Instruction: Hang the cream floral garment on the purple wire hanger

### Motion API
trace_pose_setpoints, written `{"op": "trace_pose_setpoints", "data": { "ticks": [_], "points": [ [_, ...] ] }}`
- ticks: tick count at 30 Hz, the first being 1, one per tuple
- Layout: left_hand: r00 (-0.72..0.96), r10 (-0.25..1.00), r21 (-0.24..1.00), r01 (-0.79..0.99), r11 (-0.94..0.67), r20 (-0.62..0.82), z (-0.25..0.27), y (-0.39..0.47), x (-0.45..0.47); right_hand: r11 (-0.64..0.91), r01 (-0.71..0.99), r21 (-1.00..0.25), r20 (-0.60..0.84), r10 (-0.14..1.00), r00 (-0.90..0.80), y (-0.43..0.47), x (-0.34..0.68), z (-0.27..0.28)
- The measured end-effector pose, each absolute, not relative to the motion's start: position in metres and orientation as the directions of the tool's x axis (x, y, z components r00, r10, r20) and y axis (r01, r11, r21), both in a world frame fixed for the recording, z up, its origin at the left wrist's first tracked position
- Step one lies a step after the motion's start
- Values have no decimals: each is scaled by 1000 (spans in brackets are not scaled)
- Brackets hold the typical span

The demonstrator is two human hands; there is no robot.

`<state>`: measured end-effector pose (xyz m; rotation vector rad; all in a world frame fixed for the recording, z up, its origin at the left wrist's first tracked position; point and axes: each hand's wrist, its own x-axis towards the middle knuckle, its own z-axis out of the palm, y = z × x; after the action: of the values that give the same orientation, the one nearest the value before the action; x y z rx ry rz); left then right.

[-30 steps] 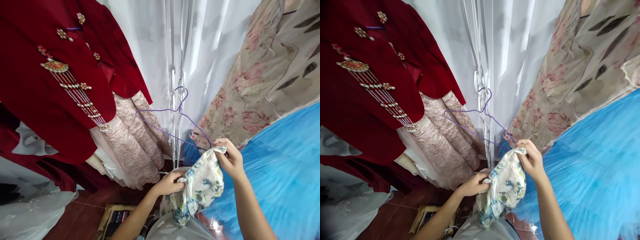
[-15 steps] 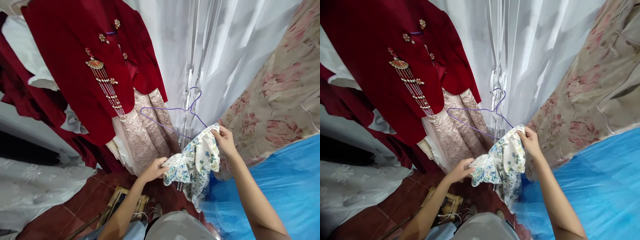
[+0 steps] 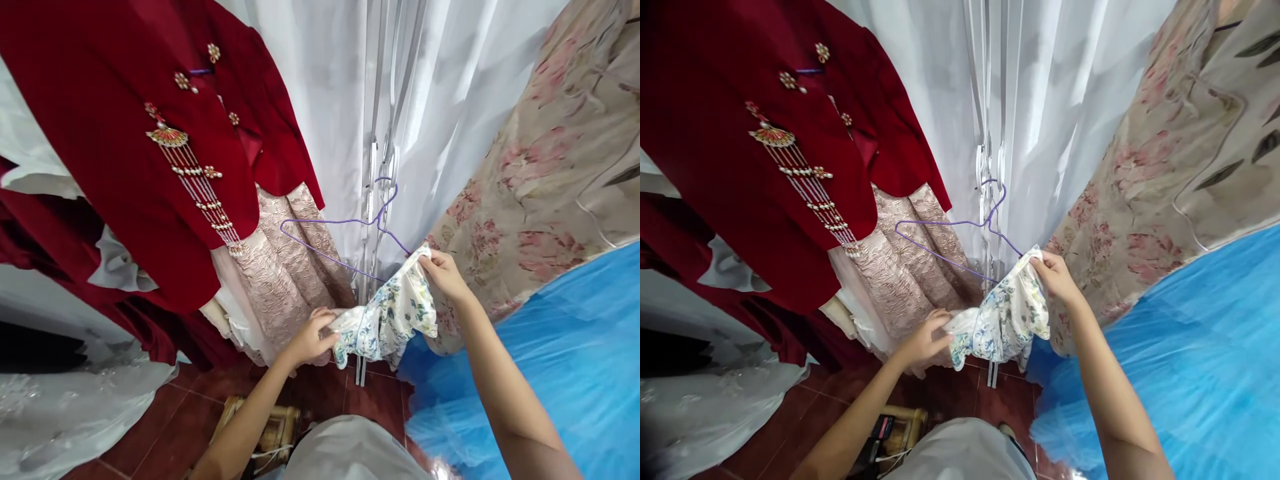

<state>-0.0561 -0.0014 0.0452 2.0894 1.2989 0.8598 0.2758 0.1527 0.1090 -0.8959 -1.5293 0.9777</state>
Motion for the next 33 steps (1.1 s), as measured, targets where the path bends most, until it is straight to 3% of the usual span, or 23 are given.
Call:
{"op": "trace_pose_setpoints", "data": {
  "ticks": [6,10,13,17,23,30,33],
  "points": [
    [256,915,483,787,-384,312,62,44,-126,316,-60,-947,322,929,-183,162,236,134],
    [215,920,335,884,-327,328,93,86,-166,264,-38,-964,267,946,-184,138,235,139],
    [198,878,273,901,-339,436,123,117,-172,236,-1,-972,233,957,-175,121,239,145],
    [158,775,285,870,-403,612,160,153,-161,223,-10,-975,221,960,-169,113,238,154],
    [99,664,318,818,-478,742,191,182,-150,147,-75,-986,157,974,-162,105,234,159],
    [270,540,299,600,-742,797,217,143,-109,110,-50,-993,118,973,-198,110,242,157],
    [280,588,378,546,-748,758,216,134,-93,100,-87,-991,117,967,-228,113,245,143]
  ]
}}
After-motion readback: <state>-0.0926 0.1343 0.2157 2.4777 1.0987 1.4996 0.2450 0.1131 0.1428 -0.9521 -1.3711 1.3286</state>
